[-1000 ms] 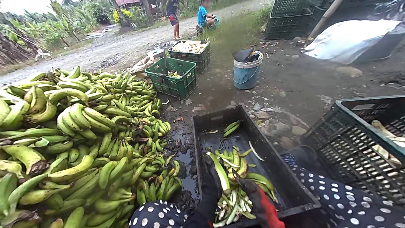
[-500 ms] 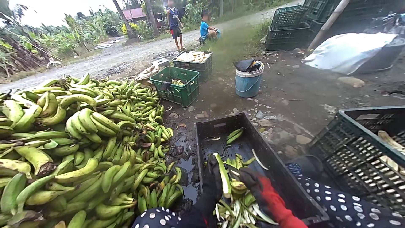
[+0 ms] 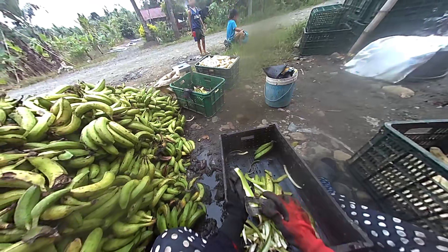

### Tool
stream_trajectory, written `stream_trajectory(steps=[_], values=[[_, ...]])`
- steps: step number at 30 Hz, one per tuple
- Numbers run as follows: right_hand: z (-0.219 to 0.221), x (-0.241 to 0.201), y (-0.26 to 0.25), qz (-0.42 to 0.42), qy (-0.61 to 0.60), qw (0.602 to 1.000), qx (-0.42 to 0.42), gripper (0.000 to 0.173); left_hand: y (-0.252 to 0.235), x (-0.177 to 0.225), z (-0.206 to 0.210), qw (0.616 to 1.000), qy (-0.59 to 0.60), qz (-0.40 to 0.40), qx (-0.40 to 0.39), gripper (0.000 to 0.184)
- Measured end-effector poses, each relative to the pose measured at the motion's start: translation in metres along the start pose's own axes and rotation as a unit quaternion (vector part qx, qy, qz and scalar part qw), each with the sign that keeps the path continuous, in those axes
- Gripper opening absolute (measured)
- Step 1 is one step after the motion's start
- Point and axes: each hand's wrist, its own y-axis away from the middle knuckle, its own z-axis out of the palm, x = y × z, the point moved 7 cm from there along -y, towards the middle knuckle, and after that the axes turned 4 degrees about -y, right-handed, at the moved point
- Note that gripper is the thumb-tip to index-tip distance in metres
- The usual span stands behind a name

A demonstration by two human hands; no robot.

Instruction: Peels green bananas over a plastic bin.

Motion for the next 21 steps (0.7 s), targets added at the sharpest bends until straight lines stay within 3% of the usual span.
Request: stream_trajectory(steps=[2, 3, 7, 10, 12, 15, 18, 19, 21], values=[[-0.002, -0.006, 0.0, -0.026, 0.009, 1.0, 0.013, 0.068, 0.007, 0.01, -0.011, 0.99, -0.035, -0.067, -0.117, 0.059], [-0.003, -0.007, 0.0, -0.034, 0.011, 0.999, 0.018, 0.068, 0.009, 0.014, -0.017, 0.986, -0.029, -0.093, -0.138, 0.06], [-0.004, -0.005, 0.003, -0.03, 0.022, 0.999, 0.03, 0.067, -0.001, 0.007, -0.032, 0.986, 0.135, -0.091, -0.028, 0.052], [0.003, -0.004, -0.001, 0.015, -0.003, 1.0, 0.012, 0.057, -0.012, -0.018, -0.007, 0.953, 0.295, -0.003, 0.064, 0.049], [0.005, -0.002, -0.013, 0.046, -0.022, 0.999, 0.009, 0.053, -0.008, -0.009, -0.001, 0.935, 0.354, 0.014, 0.012, 0.047], [0.006, 0.015, -0.039, 0.114, -0.035, 0.992, 0.027, 0.053, -0.002, 0.002, 0.013, 0.931, 0.346, 0.01, -0.115, 0.046], [-0.002, 0.037, -0.06, 0.157, -0.082, 0.982, 0.065, 0.044, 0.009, 0.013, 0.033, 0.901, 0.351, 0.088, -0.241, 0.047], [-0.007, 0.041, -0.062, 0.164, -0.099, 0.979, 0.07, 0.042, 0.013, 0.013, 0.041, 0.886, 0.372, 0.084, -0.263, 0.05], [-0.016, 0.035, -0.062, 0.153, -0.111, 0.98, 0.063, 0.041, 0.002, -0.002, 0.05, 0.857, 0.465, 0.017, -0.22, 0.046]])
